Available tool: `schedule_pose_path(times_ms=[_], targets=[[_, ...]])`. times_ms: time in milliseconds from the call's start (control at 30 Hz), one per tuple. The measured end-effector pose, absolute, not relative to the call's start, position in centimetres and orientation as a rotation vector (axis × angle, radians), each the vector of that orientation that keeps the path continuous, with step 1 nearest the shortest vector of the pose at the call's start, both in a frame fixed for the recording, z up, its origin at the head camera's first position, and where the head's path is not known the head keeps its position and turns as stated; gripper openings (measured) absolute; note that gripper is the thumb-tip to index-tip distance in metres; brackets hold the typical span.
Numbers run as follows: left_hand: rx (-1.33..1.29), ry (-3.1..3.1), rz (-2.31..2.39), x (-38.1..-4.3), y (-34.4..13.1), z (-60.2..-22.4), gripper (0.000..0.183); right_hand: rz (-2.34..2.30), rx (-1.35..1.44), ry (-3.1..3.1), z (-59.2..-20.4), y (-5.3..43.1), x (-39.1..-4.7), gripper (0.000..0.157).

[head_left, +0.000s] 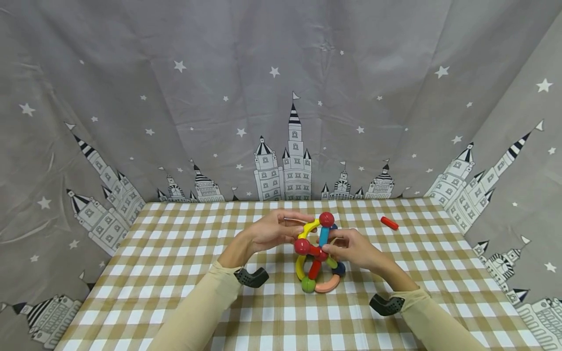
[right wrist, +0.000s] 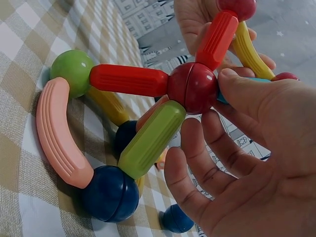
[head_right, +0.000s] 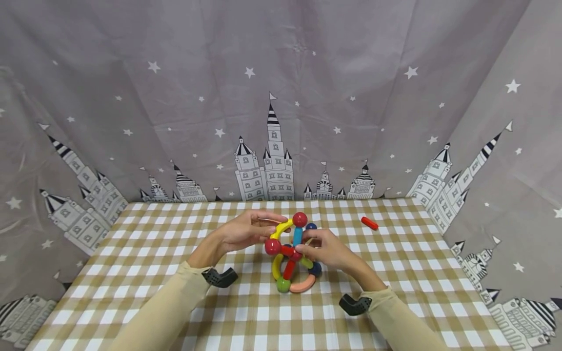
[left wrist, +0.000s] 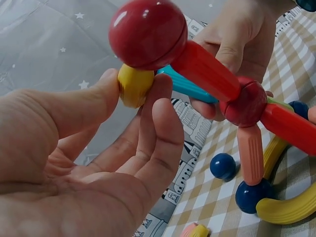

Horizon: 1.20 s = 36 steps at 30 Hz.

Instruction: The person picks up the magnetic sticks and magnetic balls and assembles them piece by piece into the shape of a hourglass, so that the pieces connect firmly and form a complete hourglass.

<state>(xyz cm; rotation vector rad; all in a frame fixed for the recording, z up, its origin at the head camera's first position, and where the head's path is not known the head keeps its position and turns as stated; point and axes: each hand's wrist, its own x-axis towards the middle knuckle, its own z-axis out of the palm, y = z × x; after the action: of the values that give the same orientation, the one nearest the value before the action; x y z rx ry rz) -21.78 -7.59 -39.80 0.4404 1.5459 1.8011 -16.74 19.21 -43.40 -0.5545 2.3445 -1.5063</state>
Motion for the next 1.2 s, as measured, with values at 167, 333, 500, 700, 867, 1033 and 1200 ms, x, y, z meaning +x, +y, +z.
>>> schedule_pose_path(times_ms=[167, 333, 500, 700, 867, 1033, 1200], targets=[[0.424, 1.561, 1.840, -21.2, -7.6, -39.9, 0.037, -1.514, -0.561, 2.337, -43.7, 19.5, -16.6, 0.027], [0.376, 1.564, 1.899, -20.3, -7.6, -40.2, 0.038, -1.496, -0.543, 2.369, -44.2, 20.6, -16.3, 0.029], [0.322, 1.563, 1.940, -19.4, -7.8, -40.4, 0.040, -1.471, -0.491, 2.417, -44.5, 22.4, -16.0, 0.036], [0.279, 1.555, 1.982, -18.6, -8.1, -40.5, 0.043, -1.487, -0.379, 2.518, -44.7, 24.6, -16.0, 0.034], [0.260, 1.542, 2.028, -18.1, -8.2, -40.9, 0.044, -1.440, -0.328, 2.752, -45.1, 26.3, -16.6, 0.027], [0.254, 1.525, 2.067, -17.7, -8.1, -41.2, 0.044, -1.356, -0.396, 3.036, -45.6, 28.2, -17.4, 0.019], [0.250, 1.537, 2.087, -17.5, -8.0, -41.2, 0.046, -1.241, -0.455, 3.224, -45.9, 30.1, -18.7, 0.017]])
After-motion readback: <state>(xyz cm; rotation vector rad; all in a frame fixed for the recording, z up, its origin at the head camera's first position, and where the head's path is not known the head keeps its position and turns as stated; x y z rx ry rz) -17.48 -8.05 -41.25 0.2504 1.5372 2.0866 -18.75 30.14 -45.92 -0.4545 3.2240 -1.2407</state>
